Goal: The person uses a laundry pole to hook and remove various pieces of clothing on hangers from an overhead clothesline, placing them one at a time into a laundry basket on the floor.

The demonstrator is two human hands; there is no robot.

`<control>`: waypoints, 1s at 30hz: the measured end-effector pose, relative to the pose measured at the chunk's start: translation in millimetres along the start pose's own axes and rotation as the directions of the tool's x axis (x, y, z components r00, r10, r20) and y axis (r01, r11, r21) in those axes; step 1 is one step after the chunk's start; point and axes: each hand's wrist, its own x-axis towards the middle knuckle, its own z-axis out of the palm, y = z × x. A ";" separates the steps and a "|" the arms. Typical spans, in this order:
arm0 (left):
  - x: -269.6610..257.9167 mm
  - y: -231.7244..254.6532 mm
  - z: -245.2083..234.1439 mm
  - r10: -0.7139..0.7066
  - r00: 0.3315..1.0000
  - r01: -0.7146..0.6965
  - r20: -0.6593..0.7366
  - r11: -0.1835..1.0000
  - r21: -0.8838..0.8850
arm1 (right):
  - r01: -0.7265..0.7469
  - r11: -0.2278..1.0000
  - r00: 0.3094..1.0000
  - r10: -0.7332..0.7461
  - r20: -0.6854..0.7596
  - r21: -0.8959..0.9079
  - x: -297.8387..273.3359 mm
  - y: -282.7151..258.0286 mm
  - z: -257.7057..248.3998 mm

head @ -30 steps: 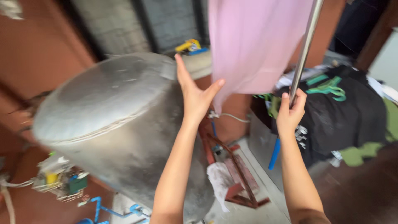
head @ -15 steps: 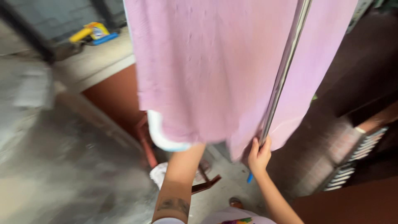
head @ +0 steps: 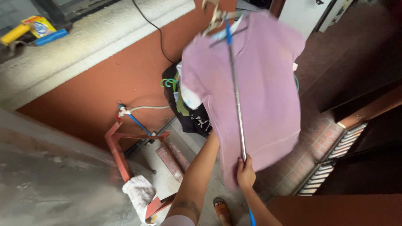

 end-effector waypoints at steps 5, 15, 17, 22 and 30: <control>-16.9 -30.7 -52.5 -0.046 0.984 0.019 -0.174 0.988 -0.155 | -0.155 0.984 0.981 0.164 0.108 -0.086 23.6 18.5 8.5; -110.5 -99.7 -44.6 0.579 0.787 -0.237 -0.214 0.603 0.762 | -0.465 0.868 0.880 0.431 0.199 0.173 -44.5 59.6 -0.7; -138.8 -112.0 -42.5 0.452 0.891 -0.263 -0.044 0.592 0.762 | -0.404 0.884 0.901 0.340 0.271 0.234 -36.3 51.3 12.9; -213.4 -114.6 -72.5 0.256 0.957 -0.029 -0.139 0.559 0.828 | -0.119 0.851 0.910 -0.112 0.399 0.512 -32.6 -3.9 73.0; -338.4 145.4 -120.9 0.803 0.568 -0.446 -0.178 0.482 0.754 | -0.016 0.819 0.517 -0.485 0.705 0.574 -133.5 -139.0 138.7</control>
